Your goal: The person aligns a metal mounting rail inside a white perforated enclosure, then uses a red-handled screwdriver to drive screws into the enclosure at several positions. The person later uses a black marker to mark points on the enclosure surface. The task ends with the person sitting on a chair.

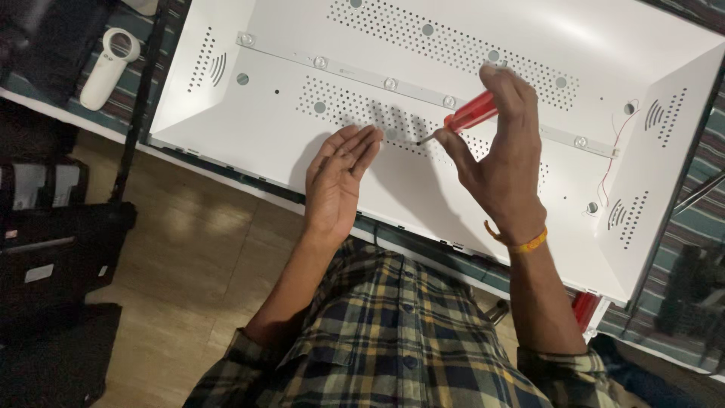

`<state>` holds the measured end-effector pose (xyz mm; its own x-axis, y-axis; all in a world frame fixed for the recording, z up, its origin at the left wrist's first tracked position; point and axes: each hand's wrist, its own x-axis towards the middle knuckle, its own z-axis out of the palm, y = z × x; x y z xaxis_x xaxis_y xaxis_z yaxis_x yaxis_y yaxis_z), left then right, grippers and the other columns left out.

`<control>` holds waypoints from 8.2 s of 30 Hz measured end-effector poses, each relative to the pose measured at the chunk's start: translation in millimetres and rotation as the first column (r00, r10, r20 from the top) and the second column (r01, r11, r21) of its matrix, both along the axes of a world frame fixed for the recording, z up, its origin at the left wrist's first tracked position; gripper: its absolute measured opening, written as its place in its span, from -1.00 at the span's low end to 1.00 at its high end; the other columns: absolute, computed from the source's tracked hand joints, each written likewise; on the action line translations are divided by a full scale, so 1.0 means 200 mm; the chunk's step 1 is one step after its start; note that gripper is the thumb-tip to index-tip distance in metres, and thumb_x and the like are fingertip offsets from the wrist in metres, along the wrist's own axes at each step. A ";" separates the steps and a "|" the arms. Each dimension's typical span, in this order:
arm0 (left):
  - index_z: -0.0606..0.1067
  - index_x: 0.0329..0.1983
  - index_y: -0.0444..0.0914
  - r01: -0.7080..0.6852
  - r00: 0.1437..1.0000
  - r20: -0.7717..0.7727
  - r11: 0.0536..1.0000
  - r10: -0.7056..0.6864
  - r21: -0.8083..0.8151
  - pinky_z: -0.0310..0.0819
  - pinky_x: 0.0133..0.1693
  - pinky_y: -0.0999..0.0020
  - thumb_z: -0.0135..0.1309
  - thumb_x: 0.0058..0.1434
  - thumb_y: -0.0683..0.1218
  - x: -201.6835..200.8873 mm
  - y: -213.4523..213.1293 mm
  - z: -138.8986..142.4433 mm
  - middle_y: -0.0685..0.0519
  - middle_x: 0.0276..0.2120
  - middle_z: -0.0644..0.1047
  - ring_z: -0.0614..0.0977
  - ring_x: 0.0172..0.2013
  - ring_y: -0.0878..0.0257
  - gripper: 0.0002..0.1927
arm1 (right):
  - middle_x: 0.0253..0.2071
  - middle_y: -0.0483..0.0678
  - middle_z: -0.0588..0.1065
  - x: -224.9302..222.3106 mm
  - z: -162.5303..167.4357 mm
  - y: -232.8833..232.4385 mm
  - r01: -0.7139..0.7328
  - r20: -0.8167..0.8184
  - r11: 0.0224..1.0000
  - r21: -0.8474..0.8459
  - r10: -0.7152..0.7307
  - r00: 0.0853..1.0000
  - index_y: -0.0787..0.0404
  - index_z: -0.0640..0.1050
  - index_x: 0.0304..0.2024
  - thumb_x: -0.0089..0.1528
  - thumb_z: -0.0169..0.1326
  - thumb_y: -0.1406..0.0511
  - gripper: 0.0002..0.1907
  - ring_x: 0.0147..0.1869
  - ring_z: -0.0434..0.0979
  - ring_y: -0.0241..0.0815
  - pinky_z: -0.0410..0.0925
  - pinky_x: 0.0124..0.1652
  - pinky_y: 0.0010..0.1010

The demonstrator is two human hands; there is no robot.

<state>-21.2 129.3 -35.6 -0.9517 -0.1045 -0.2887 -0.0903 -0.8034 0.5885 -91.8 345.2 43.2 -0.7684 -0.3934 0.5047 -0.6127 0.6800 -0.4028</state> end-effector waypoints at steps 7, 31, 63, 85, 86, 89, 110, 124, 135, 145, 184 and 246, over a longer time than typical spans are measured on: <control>0.34 0.19 -0.50 0.063 0.998 0.012 0.997 -0.064 0.035 0.40 0.35 0.10 -0.27 0.55 -0.23 -0.01 0.03 0.01 -0.36 0.17 0.46 0.51 0.25 -0.08 -0.72 | -0.11 0.15 0.48 -0.04 0.20 -0.06 0.080 0.097 0.983 0.163 -0.097 0.991 0.23 0.52 0.15 0.15 0.53 0.18 -0.37 0.01 0.39 0.06 0.28 0.02 -0.09; 0.44 0.09 -0.37 0.174 0.985 0.014 0.981 -0.173 -0.086 0.66 -0.14 0.24 -0.05 0.53 0.03 0.02 0.05 -0.03 -0.14 -0.14 0.64 0.71 -0.15 0.10 -0.65 | 0.03 -0.02 0.52 -0.03 0.17 0.02 -0.035 0.031 0.970 0.240 0.028 0.999 0.15 0.40 0.34 0.22 0.38 0.12 -0.28 0.10 0.43 -0.09 0.26 0.11 -0.22; 0.38 -0.07 -0.33 0.161 0.987 0.040 0.962 -0.156 -0.219 0.69 -0.13 0.12 0.00 0.45 -0.10 -0.07 0.10 -0.01 -0.19 -0.22 0.63 0.74 -0.22 0.05 -0.82 | -0.35 -0.25 0.51 0.02 0.13 -0.02 0.101 -0.019 0.930 0.353 -0.101 0.995 -0.05 0.37 0.45 0.21 0.35 -0.02 -0.19 -0.26 0.35 -0.22 0.18 0.00 -0.21; 0.57 -0.06 -0.38 0.143 0.988 0.088 0.958 -0.125 -0.249 0.56 -0.29 0.34 0.15 0.38 -0.04 -0.08 0.10 -0.04 0.04 -0.36 0.57 0.55 -0.41 0.33 -0.72 | 0.03 -0.16 0.57 0.03 0.19 -0.01 -0.195 0.259 0.976 -0.102 0.215 0.942 0.20 0.19 0.51 0.31 0.14 0.30 -0.25 0.06 0.40 -0.31 0.16 0.12 -0.27; 0.57 -0.05 -0.38 0.139 0.989 0.091 0.959 -0.120 -0.246 0.56 -0.28 0.33 0.16 0.38 -0.04 -0.08 0.10 -0.04 0.04 -0.35 0.57 0.55 -0.40 0.33 -0.72 | -0.12 -0.20 0.55 0.02 0.19 -0.01 -0.092 0.198 0.993 0.077 0.075 0.977 0.11 0.26 0.48 0.27 0.22 0.19 -0.24 -0.05 0.38 -0.30 0.16 0.07 -0.25; 0.57 -0.01 -0.39 0.139 0.989 0.080 0.959 -0.123 -0.247 0.59 -0.25 0.32 0.16 0.38 -0.06 -0.08 0.10 -0.04 0.03 -0.32 0.58 0.57 -0.36 0.32 -0.71 | -0.26 -0.17 0.52 0.01 0.16 -0.02 0.100 0.043 0.952 0.288 -0.117 0.992 0.00 0.34 0.43 0.20 0.37 0.04 -0.18 -0.15 0.36 -0.19 0.16 0.01 -0.19; 0.56 0.00 -0.39 0.171 0.985 0.043 0.966 -0.165 -0.195 0.65 -0.01 0.18 0.17 0.36 -0.15 -0.09 0.09 -0.10 -0.07 -0.19 0.64 0.69 -0.18 0.16 -0.77 | -0.01 0.03 0.59 0.13 0.03 0.14 0.147 0.041 0.929 -0.340 -0.142 0.989 0.19 0.26 0.41 0.53 0.28 0.36 -0.46 0.05 0.73 -0.18 0.58 0.04 -0.43; 0.56 -0.07 -0.35 0.307 0.951 0.060 0.951 -0.304 -0.030 0.68 -0.11 0.24 0.15 0.39 0.00 -0.10 0.22 -0.11 -0.03 -0.28 0.62 0.70 -0.25 0.20 -0.70 | -0.05 0.03 0.58 0.44 -0.07 0.28 0.371 0.228 0.668 -0.646 -0.295 0.928 0.19 0.28 0.34 0.56 0.24 0.23 -0.53 0.03 0.71 -0.19 0.58 0.08 -0.41; 0.52 -0.06 -0.35 0.277 0.960 0.051 0.960 -0.275 -0.042 0.68 -0.05 0.23 0.07 0.46 0.01 -0.07 0.31 -0.08 -0.03 -0.27 0.62 0.70 -0.22 0.21 -0.70 | -0.07 0.08 0.58 0.53 -0.10 0.26 0.411 0.285 0.612 -0.675 -0.298 0.911 0.17 0.25 0.35 0.60 0.22 0.38 -0.57 -0.05 0.61 -0.21 0.51 -0.02 -0.47; 0.52 -0.07 -0.33 0.188 0.981 0.060 0.980 -0.185 -0.060 0.68 -0.07 0.23 0.05 0.45 0.02 -0.06 0.36 -0.07 -0.02 -0.29 0.60 0.69 -0.24 0.22 -0.71 | 0.18 0.17 0.43 0.56 -0.08 0.17 0.244 0.157 0.705 -0.666 -0.188 0.970 0.08 0.13 0.37 0.43 0.17 0.41 -0.40 0.18 0.62 0.01 0.53 0.14 -0.23; 0.44 0.15 -0.39 0.551 0.831 0.110 0.833 -0.545 -0.041 0.63 0.04 0.29 -0.13 0.50 0.07 -0.02 0.45 -0.06 -0.18 -0.03 0.62 0.68 0.00 0.13 -0.56 | 0.15 0.22 0.53 0.61 -0.18 0.97 0.513 0.076 0.840 -0.177 -0.508 0.858 0.06 0.08 0.48 0.51 0.23 0.51 -0.29 0.23 0.67 0.04 0.53 0.11 -0.33; 0.57 -0.04 -0.41 0.630 0.777 0.120 0.760 -0.618 -0.163 0.63 -0.11 0.22 0.18 0.27 -0.17 -0.06 0.49 -0.11 -0.10 -0.24 0.63 0.67 -0.24 0.16 -0.76 | 0.02 0.05 0.57 0.48 0.02 0.89 0.633 -0.001 0.774 0.011 -0.633 0.774 0.24 0.31 0.41 0.13 0.27 0.23 -0.18 -0.06 0.44 -0.08 0.25 -0.01 -0.23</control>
